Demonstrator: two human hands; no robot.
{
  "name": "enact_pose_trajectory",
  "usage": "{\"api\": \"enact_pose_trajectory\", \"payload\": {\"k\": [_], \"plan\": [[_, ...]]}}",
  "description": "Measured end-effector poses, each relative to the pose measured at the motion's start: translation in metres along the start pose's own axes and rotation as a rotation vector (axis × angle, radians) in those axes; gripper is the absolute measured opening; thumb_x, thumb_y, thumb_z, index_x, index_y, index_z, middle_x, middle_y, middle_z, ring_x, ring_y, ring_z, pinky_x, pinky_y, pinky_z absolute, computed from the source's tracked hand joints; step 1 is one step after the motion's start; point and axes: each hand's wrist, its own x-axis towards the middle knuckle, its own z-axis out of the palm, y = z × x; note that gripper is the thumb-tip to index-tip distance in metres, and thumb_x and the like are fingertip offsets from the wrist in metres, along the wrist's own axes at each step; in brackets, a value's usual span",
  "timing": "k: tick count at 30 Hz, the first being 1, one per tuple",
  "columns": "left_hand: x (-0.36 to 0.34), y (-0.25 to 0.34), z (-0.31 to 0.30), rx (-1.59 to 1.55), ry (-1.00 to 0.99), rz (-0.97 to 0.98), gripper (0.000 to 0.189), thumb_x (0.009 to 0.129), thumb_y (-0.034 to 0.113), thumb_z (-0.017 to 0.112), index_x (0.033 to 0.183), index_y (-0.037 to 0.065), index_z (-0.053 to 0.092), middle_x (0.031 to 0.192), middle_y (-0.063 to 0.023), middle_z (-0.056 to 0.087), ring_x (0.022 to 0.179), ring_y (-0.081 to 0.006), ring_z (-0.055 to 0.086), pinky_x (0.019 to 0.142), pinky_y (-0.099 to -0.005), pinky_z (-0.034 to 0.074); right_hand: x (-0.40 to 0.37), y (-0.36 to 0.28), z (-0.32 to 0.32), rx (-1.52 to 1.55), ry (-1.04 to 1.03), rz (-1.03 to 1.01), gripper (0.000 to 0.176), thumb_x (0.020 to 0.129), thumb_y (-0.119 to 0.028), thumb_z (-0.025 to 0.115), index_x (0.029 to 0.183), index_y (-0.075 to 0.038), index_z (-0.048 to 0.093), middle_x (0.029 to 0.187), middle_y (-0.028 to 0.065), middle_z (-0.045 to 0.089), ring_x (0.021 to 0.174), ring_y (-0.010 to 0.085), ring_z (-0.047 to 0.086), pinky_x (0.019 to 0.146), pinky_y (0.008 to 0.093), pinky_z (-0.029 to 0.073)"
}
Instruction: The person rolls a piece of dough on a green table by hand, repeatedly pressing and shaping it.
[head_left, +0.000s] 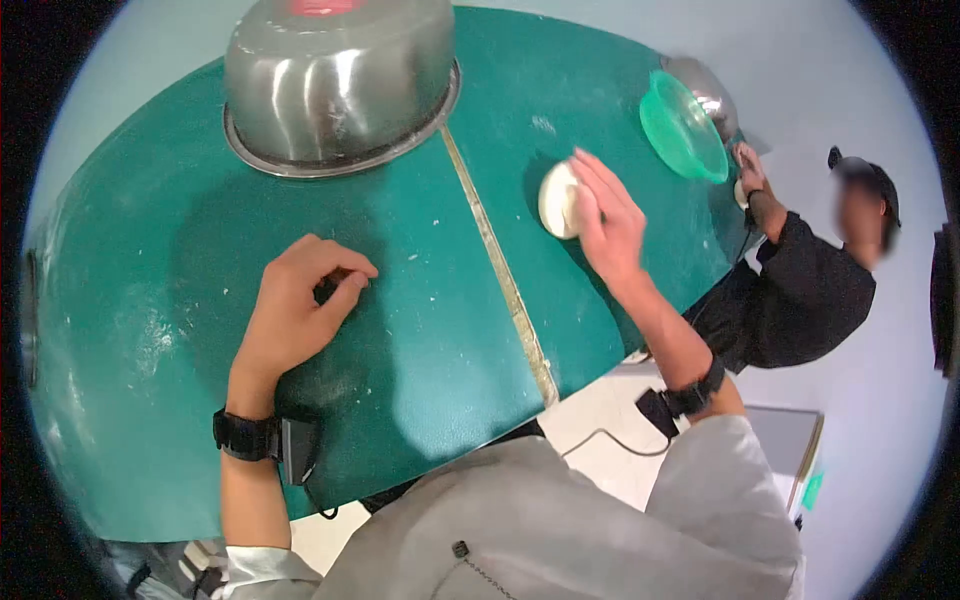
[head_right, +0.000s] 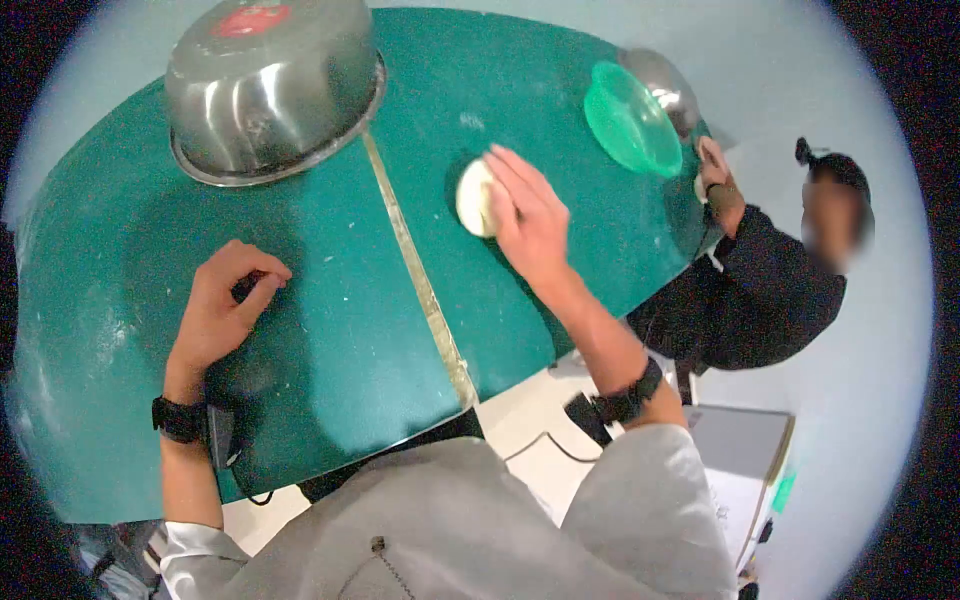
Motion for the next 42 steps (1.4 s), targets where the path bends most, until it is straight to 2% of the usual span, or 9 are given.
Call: {"api": "enact_pose_trajectory", "payload": {"k": [6,10,13,19,24,34,38,40,42], "plan": [[0.002,0.003,0.001,0.026,0.017,-0.016,0.006,0.089,0.004,0.072,0.094,0.008,0.073,0.087,-0.0050,0.070,0.082,-0.0234,0.061,0.073,-0.0345,0.049,0.013,0.006,-0.037,-0.023,-0.357,0.351,0.026,0.094,-0.018,0.068,0.119,-0.011,0.075,0.114,0.0144,0.070,0.099,0.0331,0.068,0.091,0.0433,0.055],[0.002,-0.001,0.000,0.022,0.018,-0.017,0.006,0.088,0.005,0.072,0.093,0.008,0.073,0.087,-0.0051,0.071,0.082,-0.0240,0.062,0.074,-0.0353,0.049,0.020,-0.001,-0.008,0.050,-0.356,0.006,0.035,0.095,-0.029,0.065,0.125,-0.013,0.071,0.132,0.0154,0.062,0.116,0.0343,0.060,0.097,0.0485,0.051],[0.002,-0.001,0.003,0.009,0.022,-0.005,0.006,0.087,0.005,0.072,0.093,0.008,0.073,0.087,-0.0060,0.071,0.083,-0.0252,0.062,0.074,-0.0364,0.049,0.033,-0.017,0.000,0.191,-0.454,-0.032,0.036,0.101,-0.033,0.055,0.122,-0.010,0.073,0.127,0.0176,0.065,0.117,0.0350,0.062,0.100,0.0457,0.048],[0.006,0.000,0.002,0.033,-0.028,-0.023,0.006,0.086,0.004,0.071,0.092,0.006,0.072,0.088,-0.0073,0.071,0.083,-0.0265,0.062,0.075,-0.0373,0.049,0.049,-0.023,0.046,0.052,-0.496,0.039,0.041,0.106,-0.036,0.046,0.098,-0.010,0.077,0.086,0.0091,0.075,0.082,0.0290,0.072,0.076,0.0391,0.056],[0.008,0.007,0.001,0.043,0.019,-0.013,0.012,0.084,0.000,0.071,0.094,0.006,0.074,0.084,-0.0058,0.071,0.077,-0.0241,0.060,0.070,-0.0350,0.048,0.077,0.020,0.089,0.026,-0.404,0.293,0.048,0.106,-0.045,0.045,0.087,-0.013,0.076,0.075,0.0169,0.072,0.072,0.0424,0.070,0.068,0.0527,0.056],[-0.002,0.001,-0.001,-0.004,0.008,-0.040,0.006,0.093,0.006,0.070,0.098,0.006,0.074,0.090,-0.0047,0.068,0.082,-0.0181,0.060,0.074,-0.0309,0.049,0.063,0.013,0.073,0.183,-0.322,0.510,0.054,0.105,-0.053,0.042,0.105,-0.015,0.080,0.099,0.0192,0.076,0.096,0.0379,0.072,0.091,0.0492,0.053],[-0.002,0.000,0.000,0.010,0.008,-0.023,0.007,0.091,0.007,0.070,0.098,0.007,0.074,0.089,-0.0046,0.070,0.079,-0.0178,0.060,0.071,-0.0319,0.050,0.056,0.010,0.035,0.417,-0.453,0.556,0.058,0.106,-0.053,0.041,0.119,-0.010,0.077,0.102,0.0186,0.076,0.096,0.0306,0.072,0.091,0.0410,0.052],[-0.001,-0.002,0.000,0.006,0.028,-0.017,0.008,0.090,0.007,0.070,0.097,0.007,0.074,0.086,-0.0056,0.070,0.078,-0.0194,0.061,0.070,-0.0330,0.051,0.057,0.015,0.014,0.518,-0.715,0.677,0.046,0.108,-0.043,0.049,0.123,-0.008,0.075,0.108,0.0085,0.075,0.092,0.0168,0.067,0.087,0.0334,0.051],[0.000,-0.005,0.002,0.037,0.042,0.083,0.007,0.089,0.007,0.069,0.096,0.007,0.074,0.086,-0.0069,0.070,0.077,-0.0226,0.061,0.070,-0.0350,0.051,0.070,0.010,-0.003,0.377,-0.792,0.566,0.040,0.106,-0.038,0.053,0.117,-0.007,0.076,0.105,0.0089,0.075,0.090,0.0189,0.068,0.084,0.0347,0.052]]}}
